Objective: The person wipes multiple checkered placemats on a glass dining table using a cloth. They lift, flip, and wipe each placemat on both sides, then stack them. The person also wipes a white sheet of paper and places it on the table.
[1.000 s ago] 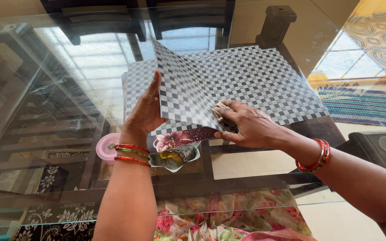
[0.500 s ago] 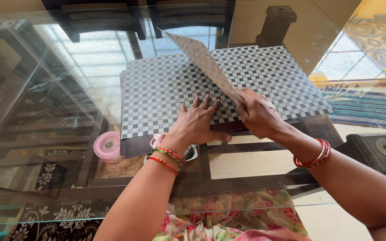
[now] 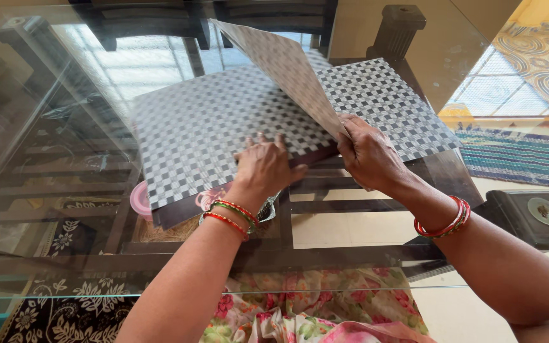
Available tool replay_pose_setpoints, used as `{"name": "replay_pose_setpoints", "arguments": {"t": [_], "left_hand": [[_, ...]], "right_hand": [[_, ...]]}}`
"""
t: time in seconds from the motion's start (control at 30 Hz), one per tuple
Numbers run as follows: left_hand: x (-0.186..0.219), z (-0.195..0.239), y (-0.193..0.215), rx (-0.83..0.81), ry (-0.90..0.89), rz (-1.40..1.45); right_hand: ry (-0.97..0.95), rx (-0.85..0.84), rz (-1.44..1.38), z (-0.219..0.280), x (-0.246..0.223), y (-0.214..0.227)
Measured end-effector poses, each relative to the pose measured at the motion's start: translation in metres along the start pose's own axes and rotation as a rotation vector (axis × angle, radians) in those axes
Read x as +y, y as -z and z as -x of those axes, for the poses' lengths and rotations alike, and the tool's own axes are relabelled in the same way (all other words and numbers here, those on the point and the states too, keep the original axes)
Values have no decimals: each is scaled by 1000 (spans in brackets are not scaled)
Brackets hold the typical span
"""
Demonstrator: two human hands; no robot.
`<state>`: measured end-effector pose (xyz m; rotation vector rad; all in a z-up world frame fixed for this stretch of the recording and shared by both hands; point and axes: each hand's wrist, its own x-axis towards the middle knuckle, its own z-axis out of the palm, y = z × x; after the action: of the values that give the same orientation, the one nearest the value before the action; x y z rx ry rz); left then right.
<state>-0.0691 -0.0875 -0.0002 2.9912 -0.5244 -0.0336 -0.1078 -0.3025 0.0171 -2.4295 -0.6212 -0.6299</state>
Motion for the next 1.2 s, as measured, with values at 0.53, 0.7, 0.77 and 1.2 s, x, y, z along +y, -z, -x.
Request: {"name": "replay_pose_setpoints", "arguments": {"t": [0.53,0.7,0.77,1.2], "left_hand": [[-189,-4,16,-43,828,8],[-191,7,21,10,819,104],[-183,3,18,84,790,159],[-75,-4,28,-327,246,33]], "right_hand": [[171,-394,219,15,-35,-9],[307,-400,228,17,-53,-8],[295,-453,219,18,-57,-6],[-62,-503,142,6,21,-27]]}}
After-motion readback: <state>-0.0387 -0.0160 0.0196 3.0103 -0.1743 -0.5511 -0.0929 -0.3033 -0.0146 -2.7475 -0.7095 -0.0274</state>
